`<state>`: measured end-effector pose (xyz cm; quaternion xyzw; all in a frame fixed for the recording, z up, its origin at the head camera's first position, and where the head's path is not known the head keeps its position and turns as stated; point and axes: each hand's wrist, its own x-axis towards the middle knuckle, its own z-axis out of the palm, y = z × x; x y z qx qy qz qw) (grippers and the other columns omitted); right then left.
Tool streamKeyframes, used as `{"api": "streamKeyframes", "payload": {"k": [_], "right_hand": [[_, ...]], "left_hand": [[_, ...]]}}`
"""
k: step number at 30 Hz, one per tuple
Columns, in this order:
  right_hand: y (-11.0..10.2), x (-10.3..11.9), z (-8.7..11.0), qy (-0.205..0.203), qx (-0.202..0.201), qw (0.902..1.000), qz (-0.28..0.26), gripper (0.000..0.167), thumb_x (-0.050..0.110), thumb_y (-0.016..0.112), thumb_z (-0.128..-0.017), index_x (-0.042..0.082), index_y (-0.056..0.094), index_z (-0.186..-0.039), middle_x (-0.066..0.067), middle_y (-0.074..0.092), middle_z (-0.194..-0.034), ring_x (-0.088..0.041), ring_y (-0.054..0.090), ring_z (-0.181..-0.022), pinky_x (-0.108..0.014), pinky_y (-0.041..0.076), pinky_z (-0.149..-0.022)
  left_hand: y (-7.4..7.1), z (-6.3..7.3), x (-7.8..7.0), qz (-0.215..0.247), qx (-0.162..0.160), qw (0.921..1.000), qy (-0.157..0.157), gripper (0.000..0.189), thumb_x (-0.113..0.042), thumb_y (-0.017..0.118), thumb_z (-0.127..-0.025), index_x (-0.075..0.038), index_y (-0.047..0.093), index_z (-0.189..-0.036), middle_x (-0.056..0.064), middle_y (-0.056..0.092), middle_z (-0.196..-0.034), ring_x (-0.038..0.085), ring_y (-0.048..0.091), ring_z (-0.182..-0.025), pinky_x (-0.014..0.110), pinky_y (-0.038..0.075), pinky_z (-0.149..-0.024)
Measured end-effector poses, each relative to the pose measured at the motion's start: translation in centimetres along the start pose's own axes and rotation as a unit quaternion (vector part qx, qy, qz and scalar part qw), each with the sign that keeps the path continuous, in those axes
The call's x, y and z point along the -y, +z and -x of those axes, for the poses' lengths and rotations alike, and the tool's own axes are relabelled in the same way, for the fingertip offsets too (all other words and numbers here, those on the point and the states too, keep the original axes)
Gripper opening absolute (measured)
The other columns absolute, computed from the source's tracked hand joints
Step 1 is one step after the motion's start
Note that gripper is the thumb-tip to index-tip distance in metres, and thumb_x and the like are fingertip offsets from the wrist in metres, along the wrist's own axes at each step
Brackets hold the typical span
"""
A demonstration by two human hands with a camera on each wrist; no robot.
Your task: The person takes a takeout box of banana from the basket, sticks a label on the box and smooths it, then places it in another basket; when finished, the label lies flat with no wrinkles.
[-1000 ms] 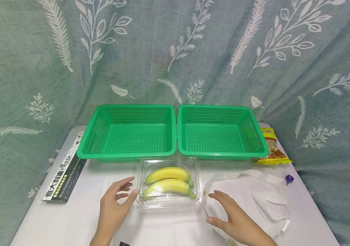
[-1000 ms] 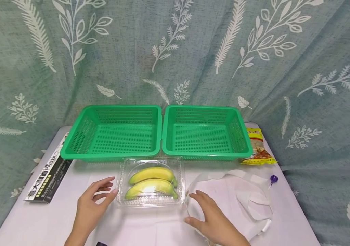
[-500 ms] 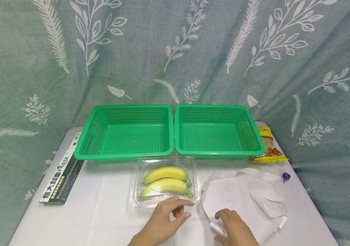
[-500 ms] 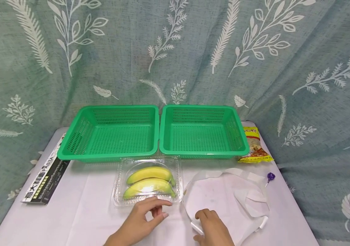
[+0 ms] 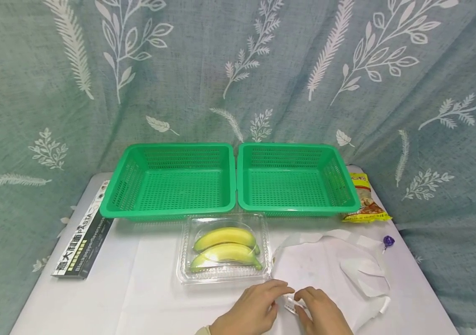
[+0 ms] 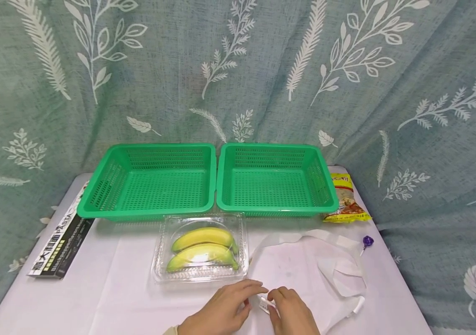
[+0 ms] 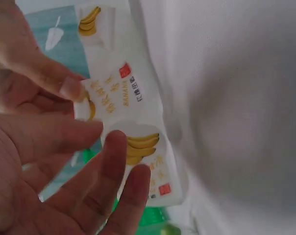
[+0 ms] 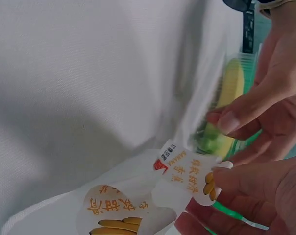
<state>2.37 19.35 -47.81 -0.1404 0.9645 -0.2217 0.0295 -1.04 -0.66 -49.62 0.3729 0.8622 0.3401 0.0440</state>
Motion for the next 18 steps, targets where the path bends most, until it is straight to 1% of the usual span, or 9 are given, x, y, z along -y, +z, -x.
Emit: {"api": "streamKeyframes", "payload": {"k": [2,5,8,13,18], "right_hand": [[0.0,0.0,0.0,-0.006,-0.002,1.0,-0.006,0.018,0.009,0.08,-0.081,0.013,0.07,-0.096,0.0,0.072,-0.098,-0.017,0.067,-0.081,-0.028,0.058,-0.068],[0.0,-0.1,-0.1,-0.014,-0.002,0.9998,-0.012,0.017,0.01,0.078,-0.083,0.013,0.07,-0.097,0.0,0.072,-0.099,-0.02,0.068,-0.083,-0.03,0.06,-0.069],[0.0,0.1,0.0,-0.018,0.0,0.9997,-0.018,0.016,0.011,0.078,-0.084,0.013,0.07,-0.097,0.001,0.072,-0.1,-0.02,0.069,-0.084,-0.031,0.06,-0.071],[0.0,0.1,0.1,-0.018,-0.001,0.9997,-0.016,0.016,0.013,0.078,-0.084,0.014,0.071,-0.098,0.003,0.072,-0.101,-0.019,0.069,-0.085,-0.03,0.06,-0.071],[0.0,0.0,0.1,-0.013,-0.004,0.9999,-0.009,0.015,0.014,0.078,-0.084,0.015,0.071,-0.097,0.004,0.072,-0.1,-0.018,0.068,-0.084,-0.029,0.059,-0.07]], "left_hand": [[0.3,-0.2,0.0,-0.012,-0.01,0.9999,-0.006,0.04,0.004,0.064,-0.087,-0.015,0.069,-0.122,-0.002,0.073,-0.117,0.008,0.071,-0.103,0.018,0.057,-0.083],[0.7,-0.4,0.1,-0.005,-0.021,0.9995,-0.024,0.03,0.004,0.065,-0.09,-0.011,0.071,-0.115,-0.003,0.076,-0.105,0.005,0.071,-0.093,0.014,0.056,-0.08],[1.0,-0.4,0.2,0.004,-0.034,0.9986,-0.039,0.022,0.002,0.067,-0.091,-0.009,0.073,-0.109,-0.002,0.076,-0.097,0.002,0.069,-0.086,0.012,0.055,-0.077],[1.4,-0.4,0.3,0.016,-0.047,0.9971,-0.058,0.015,0.0,0.068,-0.091,-0.008,0.076,-0.1,-0.001,0.075,-0.091,-0.001,0.067,-0.082,0.009,0.054,-0.074],[1.9,-0.4,0.3,0.029,-0.049,0.9959,-0.071,0.009,-0.004,0.069,-0.091,-0.008,0.076,-0.096,-0.003,0.072,-0.086,-0.007,0.058,-0.075,0.007,0.05,-0.069]]}}
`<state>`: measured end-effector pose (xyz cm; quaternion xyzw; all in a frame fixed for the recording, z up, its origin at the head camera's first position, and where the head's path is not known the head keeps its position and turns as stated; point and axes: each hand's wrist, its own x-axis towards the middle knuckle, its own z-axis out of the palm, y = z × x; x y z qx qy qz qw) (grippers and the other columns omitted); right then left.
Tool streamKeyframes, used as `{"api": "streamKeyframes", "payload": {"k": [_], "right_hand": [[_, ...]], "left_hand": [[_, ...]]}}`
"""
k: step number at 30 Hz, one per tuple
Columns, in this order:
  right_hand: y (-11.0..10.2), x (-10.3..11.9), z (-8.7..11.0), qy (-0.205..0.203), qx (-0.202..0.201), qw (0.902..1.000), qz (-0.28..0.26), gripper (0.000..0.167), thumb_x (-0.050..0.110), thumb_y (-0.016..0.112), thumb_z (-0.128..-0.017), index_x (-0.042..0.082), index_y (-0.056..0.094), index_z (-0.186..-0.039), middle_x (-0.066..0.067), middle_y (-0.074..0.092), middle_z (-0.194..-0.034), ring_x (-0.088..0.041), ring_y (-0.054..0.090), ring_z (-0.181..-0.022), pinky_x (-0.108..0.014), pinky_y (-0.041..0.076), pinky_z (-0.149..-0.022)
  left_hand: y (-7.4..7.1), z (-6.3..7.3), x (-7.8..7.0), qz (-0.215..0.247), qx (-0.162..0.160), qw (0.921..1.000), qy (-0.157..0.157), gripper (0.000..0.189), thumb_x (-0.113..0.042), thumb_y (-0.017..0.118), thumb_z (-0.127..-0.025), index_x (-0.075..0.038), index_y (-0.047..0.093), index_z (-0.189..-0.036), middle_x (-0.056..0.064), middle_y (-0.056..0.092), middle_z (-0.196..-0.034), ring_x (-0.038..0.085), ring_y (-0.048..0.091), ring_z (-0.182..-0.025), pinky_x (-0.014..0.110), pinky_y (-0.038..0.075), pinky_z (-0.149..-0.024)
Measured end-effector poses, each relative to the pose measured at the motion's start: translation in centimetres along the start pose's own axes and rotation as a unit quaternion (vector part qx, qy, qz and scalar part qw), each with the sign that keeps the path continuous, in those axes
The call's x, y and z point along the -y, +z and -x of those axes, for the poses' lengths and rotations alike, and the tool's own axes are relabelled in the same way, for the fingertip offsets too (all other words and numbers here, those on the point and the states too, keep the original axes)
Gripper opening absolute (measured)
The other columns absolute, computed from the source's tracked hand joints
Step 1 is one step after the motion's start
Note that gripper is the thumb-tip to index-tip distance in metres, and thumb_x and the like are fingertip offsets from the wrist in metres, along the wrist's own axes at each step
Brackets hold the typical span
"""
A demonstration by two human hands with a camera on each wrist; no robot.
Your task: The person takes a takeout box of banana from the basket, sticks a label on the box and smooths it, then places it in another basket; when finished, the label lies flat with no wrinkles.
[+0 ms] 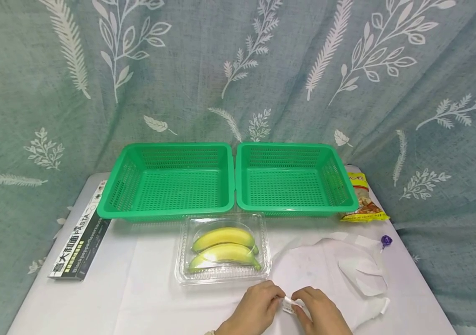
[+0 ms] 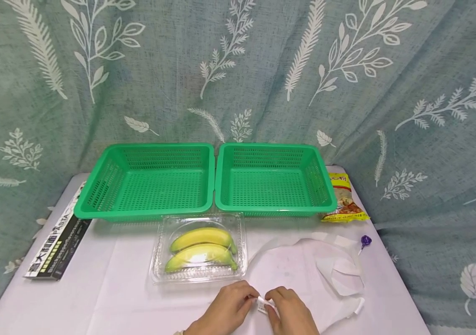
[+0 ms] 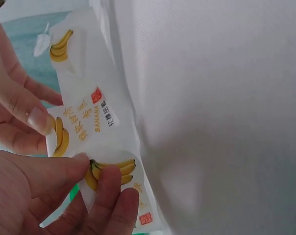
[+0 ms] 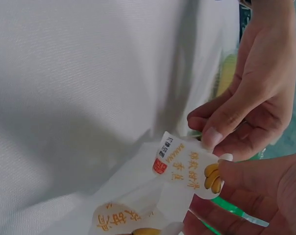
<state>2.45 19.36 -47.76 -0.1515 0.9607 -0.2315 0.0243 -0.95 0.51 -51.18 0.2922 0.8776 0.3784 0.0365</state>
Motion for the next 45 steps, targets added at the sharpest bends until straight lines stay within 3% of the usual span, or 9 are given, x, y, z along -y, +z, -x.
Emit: {"api": "streamKeyframes", "payload": {"k": [8,16,24,32,45], "right_hand": [[-0.06,-0.08,-0.07,0.005,0.024,0.9997,-0.007,0.019,0.017,0.081,-0.082,0.015,0.071,-0.098,0.003,0.072,-0.101,-0.019,0.068,-0.085,-0.031,0.058,-0.07],[-0.06,-0.09,-0.2,0.016,0.033,0.9993,0.005,0.032,0.023,0.088,-0.072,0.018,0.069,-0.097,0.006,0.07,-0.102,-0.019,0.067,-0.087,-0.032,0.058,-0.071],[0.31,0.23,-0.34,0.027,0.029,0.9992,0.004,0.026,0.013,0.086,-0.073,0.019,0.068,-0.091,0.005,0.07,-0.101,-0.019,0.067,-0.085,-0.034,0.06,-0.072],[0.46,0.46,-0.26,0.018,0.016,0.9997,0.011,0.022,0.012,0.084,-0.076,0.019,0.068,-0.089,0.007,0.07,-0.098,-0.015,0.066,-0.083,-0.029,0.058,-0.07],[-0.06,0.1,0.03,-0.015,0.052,0.9985,-0.007,0.012,0.016,0.08,-0.081,0.016,0.074,-0.091,0.0,0.073,-0.103,-0.022,0.07,-0.088,-0.034,0.061,-0.074]], "left_hand": [[0.22,0.0,-0.03,0.012,-0.001,0.9998,-0.017,0.006,-0.008,0.07,-0.091,-0.008,0.075,-0.095,-0.006,0.068,-0.081,-0.011,0.05,-0.068,0.006,0.047,-0.064],[0.12,-0.16,-0.06,0.015,-0.01,0.9997,-0.014,0.005,-0.01,0.071,-0.091,-0.01,0.076,-0.092,-0.008,0.066,-0.078,-0.011,0.047,-0.067,0.006,0.045,-0.063],[0.05,-0.09,-0.09,0.024,0.002,0.9992,-0.031,0.006,-0.009,0.071,-0.09,-0.011,0.076,-0.093,-0.009,0.066,-0.078,-0.01,0.046,-0.067,0.008,0.045,-0.064],[-0.08,0.1,0.12,0.026,0.002,0.9994,-0.024,0.011,-0.005,0.068,-0.091,-0.011,0.076,-0.093,-0.008,0.069,-0.081,-0.01,0.049,-0.069,0.008,0.046,-0.065],[0.06,-0.07,-0.09,0.01,-0.013,0.9995,-0.028,0.012,-0.004,0.069,-0.088,-0.012,0.077,-0.092,-0.01,0.063,-0.072,-0.009,0.04,-0.061,0.008,0.041,-0.059]]}}
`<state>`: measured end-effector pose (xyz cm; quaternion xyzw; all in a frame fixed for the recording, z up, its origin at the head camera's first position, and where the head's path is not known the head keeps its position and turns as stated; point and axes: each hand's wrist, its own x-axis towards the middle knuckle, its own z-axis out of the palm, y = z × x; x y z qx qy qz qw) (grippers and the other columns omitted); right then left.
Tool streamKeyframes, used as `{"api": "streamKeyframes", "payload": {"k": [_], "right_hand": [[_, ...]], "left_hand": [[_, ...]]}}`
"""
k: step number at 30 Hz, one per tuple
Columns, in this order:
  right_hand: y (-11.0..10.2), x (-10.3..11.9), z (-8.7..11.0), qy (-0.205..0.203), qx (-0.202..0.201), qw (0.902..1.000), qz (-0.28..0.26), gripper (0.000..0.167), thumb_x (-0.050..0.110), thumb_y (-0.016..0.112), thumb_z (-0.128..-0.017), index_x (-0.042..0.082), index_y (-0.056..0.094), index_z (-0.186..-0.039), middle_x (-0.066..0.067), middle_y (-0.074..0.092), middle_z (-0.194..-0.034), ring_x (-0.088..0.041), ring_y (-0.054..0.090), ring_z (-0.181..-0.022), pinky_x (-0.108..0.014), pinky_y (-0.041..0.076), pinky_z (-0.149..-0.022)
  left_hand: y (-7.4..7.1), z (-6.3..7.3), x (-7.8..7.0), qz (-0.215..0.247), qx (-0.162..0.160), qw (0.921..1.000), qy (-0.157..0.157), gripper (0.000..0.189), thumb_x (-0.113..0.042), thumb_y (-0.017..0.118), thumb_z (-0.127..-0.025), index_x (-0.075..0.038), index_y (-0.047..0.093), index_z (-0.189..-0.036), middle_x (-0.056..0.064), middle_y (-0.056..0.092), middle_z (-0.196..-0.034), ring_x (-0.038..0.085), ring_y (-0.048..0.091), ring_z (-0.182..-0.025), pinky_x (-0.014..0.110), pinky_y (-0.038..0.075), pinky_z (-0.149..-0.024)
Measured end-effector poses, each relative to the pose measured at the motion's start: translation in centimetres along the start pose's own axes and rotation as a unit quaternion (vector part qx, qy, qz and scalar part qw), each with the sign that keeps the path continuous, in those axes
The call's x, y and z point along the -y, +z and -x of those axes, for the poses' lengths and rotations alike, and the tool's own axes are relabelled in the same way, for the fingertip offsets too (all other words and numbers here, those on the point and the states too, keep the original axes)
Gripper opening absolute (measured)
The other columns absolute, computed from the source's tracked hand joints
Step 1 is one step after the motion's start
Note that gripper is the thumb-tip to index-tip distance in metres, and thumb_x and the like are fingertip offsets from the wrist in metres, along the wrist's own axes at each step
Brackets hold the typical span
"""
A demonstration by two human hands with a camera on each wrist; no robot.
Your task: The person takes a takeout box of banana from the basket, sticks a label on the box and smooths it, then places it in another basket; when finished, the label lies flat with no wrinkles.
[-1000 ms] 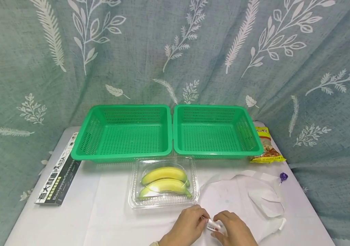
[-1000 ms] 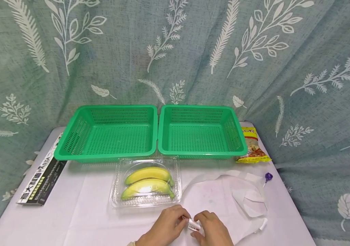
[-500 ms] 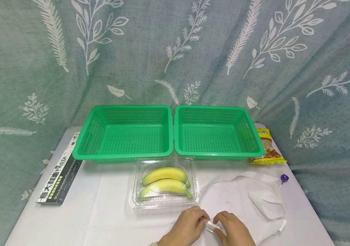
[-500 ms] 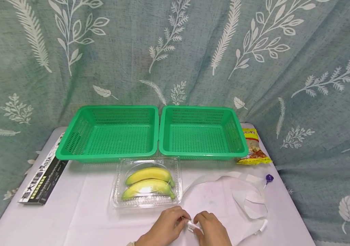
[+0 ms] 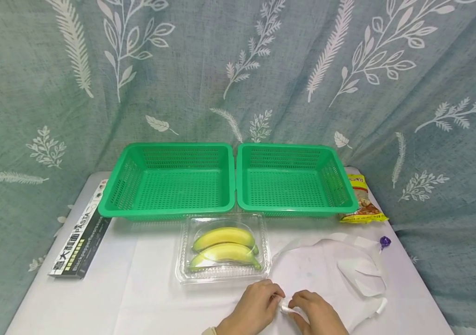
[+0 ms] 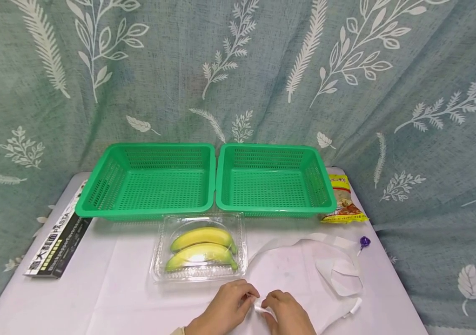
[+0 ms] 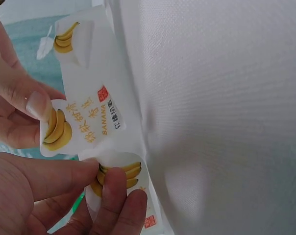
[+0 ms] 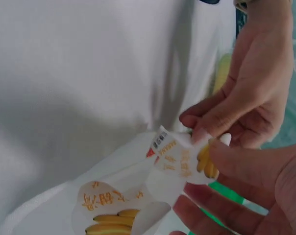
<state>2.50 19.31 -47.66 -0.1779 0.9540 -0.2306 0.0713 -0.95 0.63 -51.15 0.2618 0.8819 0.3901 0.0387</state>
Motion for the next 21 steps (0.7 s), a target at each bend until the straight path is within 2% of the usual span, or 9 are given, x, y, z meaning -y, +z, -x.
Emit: {"api": "streamKeyframes", "payload": {"k": [10,13,18,21], "right_hand": [[-0.04,-0.46,0.32,-0.045,0.037,0.9979,-0.028,0.013,0.021,0.077,-0.085,0.012,0.076,-0.095,-0.007,0.073,-0.106,-0.027,0.069,-0.09,-0.037,0.062,-0.075],[-0.1,-0.41,0.42,-0.051,0.045,0.9974,-0.023,0.013,0.024,0.076,-0.087,0.014,0.076,-0.096,-0.006,0.073,-0.108,-0.026,0.068,-0.092,-0.034,0.061,-0.075],[-0.3,-0.39,0.66,-0.08,0.034,0.9961,-0.019,0.014,0.024,0.074,-0.089,0.015,0.076,-0.099,-0.005,0.072,-0.108,-0.024,0.068,-0.093,-0.029,0.06,-0.073],[-0.61,-0.51,0.6,-0.122,0.008,0.9921,-0.028,0.013,0.019,0.074,-0.088,0.014,0.075,-0.1,-0.006,0.072,-0.106,-0.021,0.069,-0.094,-0.027,0.059,-0.073]], "left_hand": [[0.08,0.09,-0.11,0.001,-0.006,1.0,-0.001,0.014,-0.001,0.067,-0.088,-0.012,0.076,-0.092,-0.009,0.065,-0.076,-0.008,0.041,-0.063,0.008,0.041,-0.061],[0.19,0.18,-0.09,0.007,-0.008,0.9999,0.001,0.012,-0.002,0.067,-0.089,-0.011,0.075,-0.093,-0.008,0.064,-0.076,-0.009,0.043,-0.064,0.008,0.043,-0.062],[0.22,0.44,0.04,0.019,-0.006,0.9998,0.008,0.01,-0.005,0.068,-0.091,-0.009,0.074,-0.098,-0.007,0.066,-0.08,-0.009,0.052,-0.071,0.009,0.048,-0.066],[-0.1,0.6,0.04,0.045,0.003,0.9989,0.013,0.016,-0.005,0.066,-0.092,-0.007,0.072,-0.107,-0.001,0.071,-0.092,-0.006,0.06,-0.078,0.008,0.05,-0.071]]}}
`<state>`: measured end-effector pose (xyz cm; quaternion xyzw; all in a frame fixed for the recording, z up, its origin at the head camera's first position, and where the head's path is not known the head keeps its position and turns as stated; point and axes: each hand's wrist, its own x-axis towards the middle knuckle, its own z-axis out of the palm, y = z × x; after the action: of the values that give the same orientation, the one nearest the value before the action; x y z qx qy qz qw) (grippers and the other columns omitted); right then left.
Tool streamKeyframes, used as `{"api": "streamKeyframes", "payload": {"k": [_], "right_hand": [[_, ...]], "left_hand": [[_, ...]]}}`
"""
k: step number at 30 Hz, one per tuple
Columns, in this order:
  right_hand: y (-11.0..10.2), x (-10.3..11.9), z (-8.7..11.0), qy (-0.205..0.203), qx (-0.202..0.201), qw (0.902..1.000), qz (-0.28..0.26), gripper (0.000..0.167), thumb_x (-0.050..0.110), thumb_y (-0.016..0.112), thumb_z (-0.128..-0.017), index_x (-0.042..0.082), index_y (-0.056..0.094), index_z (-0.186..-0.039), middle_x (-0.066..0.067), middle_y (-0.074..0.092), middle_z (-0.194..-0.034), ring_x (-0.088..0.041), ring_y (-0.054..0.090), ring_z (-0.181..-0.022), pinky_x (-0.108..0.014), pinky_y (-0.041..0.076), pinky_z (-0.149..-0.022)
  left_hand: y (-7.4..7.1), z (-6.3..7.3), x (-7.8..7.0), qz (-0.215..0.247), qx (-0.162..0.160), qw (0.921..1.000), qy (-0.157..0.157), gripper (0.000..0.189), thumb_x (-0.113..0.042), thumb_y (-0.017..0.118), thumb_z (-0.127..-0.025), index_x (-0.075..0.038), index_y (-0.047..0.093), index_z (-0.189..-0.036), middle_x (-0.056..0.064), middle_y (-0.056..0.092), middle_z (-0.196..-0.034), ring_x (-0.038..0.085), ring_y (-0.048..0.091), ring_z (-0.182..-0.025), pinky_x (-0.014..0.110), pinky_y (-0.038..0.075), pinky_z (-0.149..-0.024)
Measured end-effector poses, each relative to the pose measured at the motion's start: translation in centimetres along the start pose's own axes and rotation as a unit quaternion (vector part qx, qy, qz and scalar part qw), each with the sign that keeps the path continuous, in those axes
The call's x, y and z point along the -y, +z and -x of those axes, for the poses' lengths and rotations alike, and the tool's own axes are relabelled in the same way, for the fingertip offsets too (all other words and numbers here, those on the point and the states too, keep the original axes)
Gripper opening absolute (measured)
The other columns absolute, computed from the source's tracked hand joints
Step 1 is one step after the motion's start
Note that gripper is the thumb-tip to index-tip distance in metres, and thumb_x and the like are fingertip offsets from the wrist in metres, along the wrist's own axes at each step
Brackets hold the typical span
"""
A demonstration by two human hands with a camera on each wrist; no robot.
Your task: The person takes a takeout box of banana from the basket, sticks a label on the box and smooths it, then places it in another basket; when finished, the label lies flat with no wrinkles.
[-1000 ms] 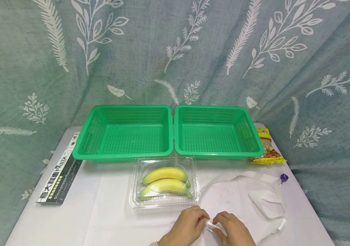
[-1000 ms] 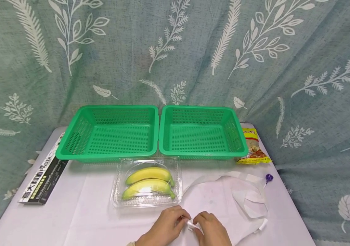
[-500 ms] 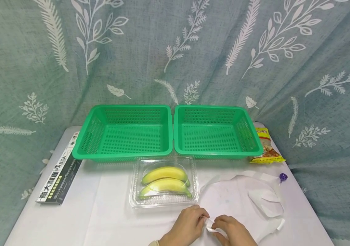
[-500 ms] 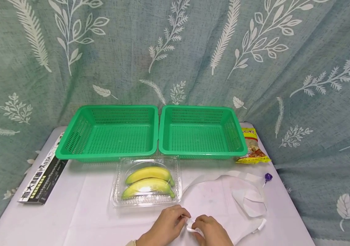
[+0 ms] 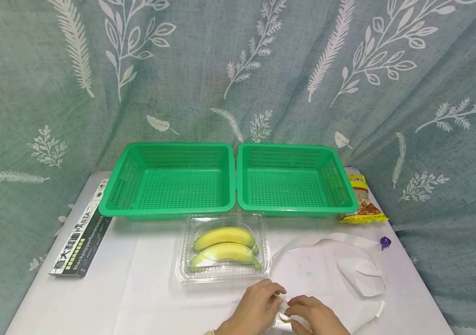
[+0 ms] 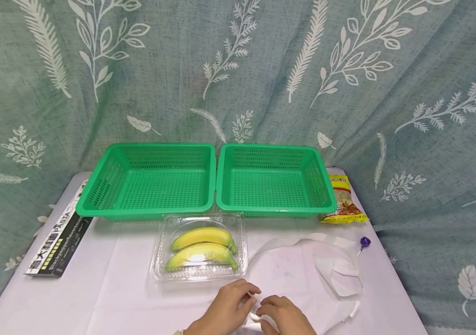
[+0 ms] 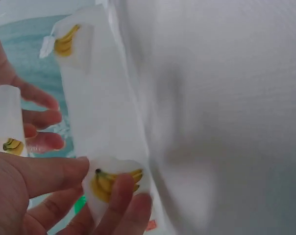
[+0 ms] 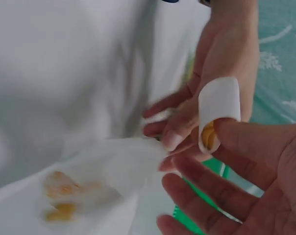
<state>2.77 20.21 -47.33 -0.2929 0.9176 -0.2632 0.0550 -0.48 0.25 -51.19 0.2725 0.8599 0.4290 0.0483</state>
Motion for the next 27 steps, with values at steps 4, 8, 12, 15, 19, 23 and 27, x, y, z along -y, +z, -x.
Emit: {"api": "streamKeyframes", "payload": {"k": [4,8,12,15,19,23,27], "right_hand": [[-0.8,-0.2,-0.3,-0.093,-0.029,0.9913,-0.089,0.014,0.008,0.069,-0.091,0.012,0.073,-0.105,-0.006,0.074,-0.104,-0.013,0.07,-0.097,-0.025,0.059,-0.076],[-2.0,0.1,-0.9,-0.144,-0.006,0.9693,-0.199,0.026,-0.002,0.06,-0.095,0.011,0.071,-0.114,-0.006,0.074,-0.11,-0.006,0.068,-0.106,-0.024,0.058,-0.083],[-3.2,0.7,-1.6,-0.14,0.013,0.9677,-0.21,0.028,0.0,0.057,-0.098,0.015,0.071,-0.117,-0.003,0.074,-0.113,-0.004,0.066,-0.109,-0.024,0.058,-0.086],[-3.8,1.5,-2.4,-0.135,0.027,0.9712,-0.194,0.023,0.006,0.058,-0.1,0.017,0.071,-0.116,0.0,0.074,-0.113,-0.007,0.067,-0.109,-0.025,0.057,-0.088],[-4.4,2.8,-3.6,-0.118,0.039,0.9783,-0.166,0.018,0.015,0.058,-0.103,0.017,0.07,-0.116,0.003,0.073,-0.113,-0.007,0.067,-0.108,-0.026,0.058,-0.089],[-4.4,3.7,-5.0,-0.135,-0.005,0.9844,-0.113,0.016,0.011,0.063,-0.099,0.018,0.07,-0.111,0.007,0.072,-0.109,-0.007,0.067,-0.103,-0.025,0.058,-0.086],[-3.8,3.7,-6.4,-0.183,-0.087,0.9774,-0.059,0.022,0.001,0.07,-0.091,0.018,0.069,-0.106,0.008,0.072,-0.103,-0.008,0.069,-0.096,-0.022,0.057,-0.083]], "left_hand": [[-0.9,0.5,-0.4,0.084,0.016,0.9964,-0.001,0.024,-0.004,0.06,-0.096,-0.003,0.066,-0.12,0.01,0.073,-0.11,0.001,0.069,-0.09,0.009,0.053,-0.077],[-2.6,1.2,-1.0,0.167,0.033,0.9853,-0.014,0.025,-0.006,0.06,-0.098,-0.004,0.066,-0.123,0.013,0.072,-0.118,0.004,0.069,-0.097,0.009,0.054,-0.078],[-4.4,1.8,-1.3,0.231,0.045,0.9714,-0.035,0.023,-0.017,0.059,-0.101,-0.008,0.069,-0.12,0.014,0.073,-0.115,0.005,0.069,-0.093,0.014,0.057,-0.074],[-5.8,2.3,-1.4,0.306,0.048,0.9488,-0.063,0.027,-0.024,0.056,-0.104,-0.006,0.069,-0.12,0.018,0.073,-0.107,0.005,0.071,-0.083,0.019,0.06,-0.073],[-7.3,2.8,-1.0,0.407,0.065,0.907,-0.088,0.032,-0.021,0.053,-0.105,0.0,0.064,-0.126,0.02,0.068,-0.096,0.002,0.07,-0.073,0.026,0.063,-0.074],[-8.3,2.9,-0.6,0.437,0.074,0.8901,-0.108,0.033,-0.019,0.052,-0.105,0.001,0.061,-0.13,0.007,0.067,-0.088,0.003,0.071,-0.072,0.029,0.064,-0.073],[-9.1,2.9,-0.3,0.436,0.06,0.8904,-0.118,0.035,-0.019,0.053,-0.105,0.001,0.059,-0.133,-0.006,0.064,-0.088,0.005,0.072,-0.075,0.03,0.064,-0.072]]}}
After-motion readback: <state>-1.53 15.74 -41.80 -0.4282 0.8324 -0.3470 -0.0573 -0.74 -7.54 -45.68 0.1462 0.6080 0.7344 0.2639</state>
